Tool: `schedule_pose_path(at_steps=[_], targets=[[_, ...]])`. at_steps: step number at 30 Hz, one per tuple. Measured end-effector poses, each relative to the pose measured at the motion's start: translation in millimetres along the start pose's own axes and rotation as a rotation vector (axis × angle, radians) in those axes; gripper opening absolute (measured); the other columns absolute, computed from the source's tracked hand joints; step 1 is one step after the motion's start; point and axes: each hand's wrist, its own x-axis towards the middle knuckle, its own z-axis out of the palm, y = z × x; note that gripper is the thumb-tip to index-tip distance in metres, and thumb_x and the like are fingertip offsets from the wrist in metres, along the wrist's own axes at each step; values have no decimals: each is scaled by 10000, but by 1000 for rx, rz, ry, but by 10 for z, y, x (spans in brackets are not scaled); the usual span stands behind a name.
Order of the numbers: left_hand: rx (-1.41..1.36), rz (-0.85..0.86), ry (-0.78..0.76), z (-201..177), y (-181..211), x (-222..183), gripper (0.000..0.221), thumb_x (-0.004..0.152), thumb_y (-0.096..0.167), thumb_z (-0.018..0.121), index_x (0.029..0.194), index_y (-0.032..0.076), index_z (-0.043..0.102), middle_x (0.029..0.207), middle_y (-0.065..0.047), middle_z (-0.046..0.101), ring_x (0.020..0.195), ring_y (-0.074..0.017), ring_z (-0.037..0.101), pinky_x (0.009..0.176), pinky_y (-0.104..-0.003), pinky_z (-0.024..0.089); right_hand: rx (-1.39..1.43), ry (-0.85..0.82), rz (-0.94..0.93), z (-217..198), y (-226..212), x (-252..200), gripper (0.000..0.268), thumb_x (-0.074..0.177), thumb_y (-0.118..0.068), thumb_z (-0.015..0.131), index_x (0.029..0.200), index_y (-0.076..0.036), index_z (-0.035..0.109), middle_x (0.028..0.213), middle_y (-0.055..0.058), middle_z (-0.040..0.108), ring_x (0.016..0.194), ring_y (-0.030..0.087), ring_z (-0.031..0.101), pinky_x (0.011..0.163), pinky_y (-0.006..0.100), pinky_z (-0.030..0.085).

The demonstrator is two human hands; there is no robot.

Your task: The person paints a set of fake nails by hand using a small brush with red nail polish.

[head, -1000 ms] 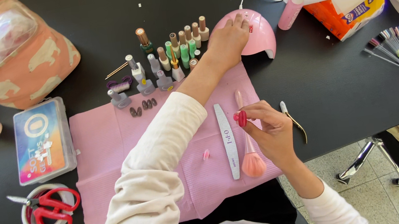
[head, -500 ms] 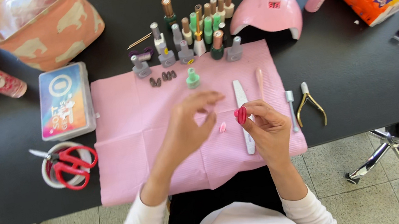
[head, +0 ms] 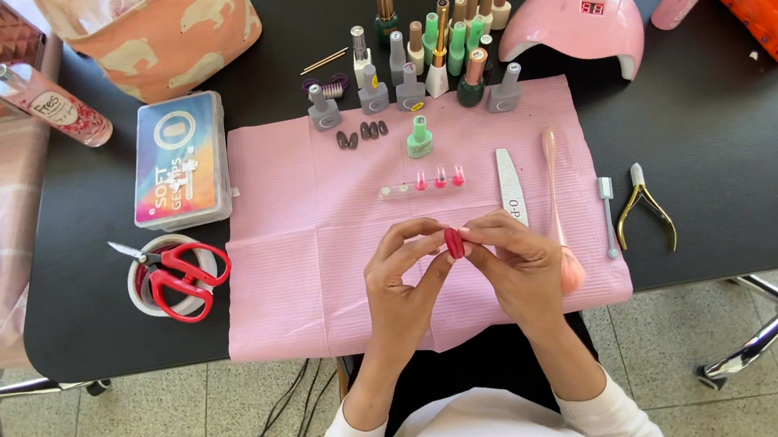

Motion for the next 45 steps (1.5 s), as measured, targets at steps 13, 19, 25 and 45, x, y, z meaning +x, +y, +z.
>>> schedule_pose_path(at_steps=[13, 19, 25, 45], targets=[[115, -22, 63, -90, -243, 5, 119, 756, 83, 788, 860, 123, 745, 834, -86, 681, 804, -267, 654, 720, -367, 517, -110, -22, 199, 109, -60, -24, 145, 801, 10, 755, 941, -23, 743, 769, 87, 689, 688, 91, 566, 648, 241, 487], [433, -118, -28, -226, -568, -42, 134, 765, 140, 768, 855, 237, 743, 866, 51, 715, 792, -156, 652, 748, -294, 424, -479, -182, 219, -93, -238, 209, 142, 811, -35, 724, 944, -83, 732, 881, 97, 724, 687, 180, 625, 629, 273, 494], [661, -213, -89, -181, -544, -114, 145, 728, 102, 765, 829, 201, 734, 1029, 70, 710, 922, -188, 578, 805, -394, 299, -621, -228, 147, -397, -354, 576, 153, 866, 2, 692, 963, -106, 742, 906, 79, 710, 718, 181, 616, 662, 281, 484], [574, -310, -474, -606, 7, 834, 388, 845, 152, 633, 1227, 83, 610, 1222, -73, 652, 1078, -217, 592, 952, -438, 388, -984, -757, -104, -72, 225, 1824, 311, 868, -182, 642, 1156, -64, 655, 999, 73, 681, 938, 273, 611, 842, 411, 441]])
